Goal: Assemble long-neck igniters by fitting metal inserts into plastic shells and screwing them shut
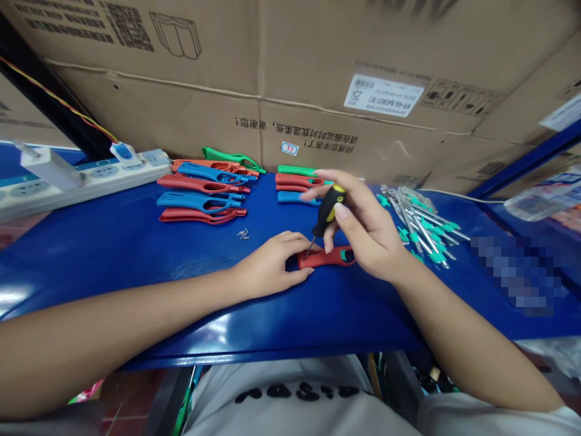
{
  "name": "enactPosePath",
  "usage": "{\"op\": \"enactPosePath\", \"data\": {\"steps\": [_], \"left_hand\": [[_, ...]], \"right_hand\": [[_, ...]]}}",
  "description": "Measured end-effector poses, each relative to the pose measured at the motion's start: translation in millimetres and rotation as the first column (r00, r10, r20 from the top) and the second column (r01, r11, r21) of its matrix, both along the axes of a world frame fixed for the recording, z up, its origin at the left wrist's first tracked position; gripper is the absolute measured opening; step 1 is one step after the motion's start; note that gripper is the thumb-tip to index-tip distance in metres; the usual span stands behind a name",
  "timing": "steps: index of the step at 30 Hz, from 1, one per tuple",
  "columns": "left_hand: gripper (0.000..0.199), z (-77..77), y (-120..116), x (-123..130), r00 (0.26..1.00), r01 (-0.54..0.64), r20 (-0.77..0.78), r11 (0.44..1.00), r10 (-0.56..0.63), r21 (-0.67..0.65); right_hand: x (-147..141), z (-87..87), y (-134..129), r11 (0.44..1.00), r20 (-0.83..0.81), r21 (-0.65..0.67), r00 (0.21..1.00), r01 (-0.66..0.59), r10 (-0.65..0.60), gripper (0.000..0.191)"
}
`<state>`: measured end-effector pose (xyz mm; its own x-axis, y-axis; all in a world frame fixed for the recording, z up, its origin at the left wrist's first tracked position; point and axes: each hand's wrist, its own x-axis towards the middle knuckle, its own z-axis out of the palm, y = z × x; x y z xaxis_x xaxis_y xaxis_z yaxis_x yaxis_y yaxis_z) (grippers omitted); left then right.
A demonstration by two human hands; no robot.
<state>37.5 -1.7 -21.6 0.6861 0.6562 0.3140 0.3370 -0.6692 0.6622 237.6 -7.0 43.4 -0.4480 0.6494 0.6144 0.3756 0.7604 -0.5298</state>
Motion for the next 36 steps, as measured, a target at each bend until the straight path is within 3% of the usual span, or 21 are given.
{"op": "enactPosePath", "data": {"steps": [2, 5, 7, 11, 13, 15, 17, 19, 20, 22, 24, 26, 29, 31, 32, 34, 36], "left_hand": [[0.029, -0.4, 0.0, 0.0, 1.0, -0.002, 0.004, 1.0, 0.002, -0.006], [0.032, -1.7, 0.4, 0.0, 1.0, 0.008, 0.015, 1.0, -0.008, -0.008], [0.031, -1.9, 0.6, -0.1, 1.0, 0.008, 0.022, 1.0, -0.008, -0.003], [0.028, -0.5, -0.2, 0.0, 1.0, -0.001, 0.02, 1.0, 0.001, 0.009], [0.029, -0.3, -0.4, 0.1, 1.0, 0.002, 0.021, 1.0, -0.002, 0.006], [0.032, -0.7, -0.4, 0.3, 1.0, 0.003, 0.021, 1.0, -0.003, -0.002], [0.034, -1.1, -0.2, 0.3, 1.0, 0.001, 0.02, 1.0, -0.001, -0.008], [0.033, -1.1, 0.0, 0.2, 1.0, 0.001, 0.021, 1.0, 0.0, -0.009], [0.032, -1.0, 0.1, 0.1, 1.0, 0.0, 0.022, 1.0, 0.0, -0.006], [0.03, -0.8, 0.2, 0.0, 1.0, 0.0, 0.024, 1.0, 0.0, 0.003], [0.03, -1.1, 0.4, 0.0, 1.0, 0.002, 0.023, 1.0, -0.002, 0.007], [0.031, -1.9, 0.6, 0.0, 1.0, 0.008, 0.023, 1.0, -0.008, 0.002], [0.032, -2.9, 1.0, 0.0, 1.0, 0.005, 0.024, 1.0, -0.005, -0.005], [0.032, -2.5, 0.9, 0.0, 1.0, 0.003, 0.025, 1.0, -0.003, -0.003], [0.032, -1.9, 0.7, -0.1, 1.0, 0.003, 0.026, 1.0, -0.003, -0.002], [0.029, -0.7, 0.3, -0.2, 1.0, 0.006, 0.025, 1.0, -0.006, 0.003], [0.028, -0.1, 0.1, -0.3, 1.0, 0.011, 0.02, 1.0, -0.011, 0.004]], "right_hand": [[0.5, -1.7, 1.7, 1.0, -0.005, 0.018, 1.0, 0.011, -0.011, 0.037], [3.0, -2.8, 2.5, 0.962, -0.008, 0.244, 0.993, 0.119, -0.121, 0.033], [3.8, -3.1, 1.1, 0.944, 0.005, 0.305, 0.991, 0.126, -0.133, 0.032], [0.2, -4.3, -1.9, 0.999, -0.027, -0.029, 0.999, -0.022, 0.021, 0.041], [-1.9, -5.6, -1.2, 0.998, -0.046, -0.046, 0.998, -0.039, 0.037, 0.039], [-2.0, -6.7, 0.6, 0.989, -0.042, 0.141, 0.998, 0.047, -0.042, 0.03], [-0.1, -7.2, 1.8, 0.93, -0.029, 0.351, 0.994, 0.107, -0.103, 0.021], [2.3, -6.6, 1.3, 0.911, -0.01, 0.403, 0.996, 0.084, -0.087, 0.018], [3.0, -5.9, 0.4, 0.936, -0.001, 0.349, 0.999, 0.05, -0.053, 0.024], [3.3, -4.3, -1.7, 0.992, -0.007, 0.122, 1.0, -0.029, 0.03, 0.038], [2.5, -2.9, -2.9, 0.993, -0.014, -0.068, 0.996, -0.093, 0.092, 0.046], [1.9, -2.4, -2.2, 0.997, -0.002, -0.04, 0.998, -0.06, 0.06, 0.045], [2.9, -2.6, -0.2, 0.958, 0.029, 0.28, 0.996, 0.068, -0.079, 0.038], [3.8, -2.3, -0.1, 0.926, 0.039, 0.368, 0.994, 0.081, -0.102, 0.035], [4.0, -1.9, -0.5, 0.945, 0.039, 0.321, 0.996, 0.058, -0.075, 0.036], [3.8, -0.6, -1.5, 0.995, 0.018, 0.101, 1.0, -0.019, 0.018, 0.043], [3.7, 0.7, -1.7, 0.989, -0.004, -0.096, 0.994, -0.109, 0.109, 0.046]]}}
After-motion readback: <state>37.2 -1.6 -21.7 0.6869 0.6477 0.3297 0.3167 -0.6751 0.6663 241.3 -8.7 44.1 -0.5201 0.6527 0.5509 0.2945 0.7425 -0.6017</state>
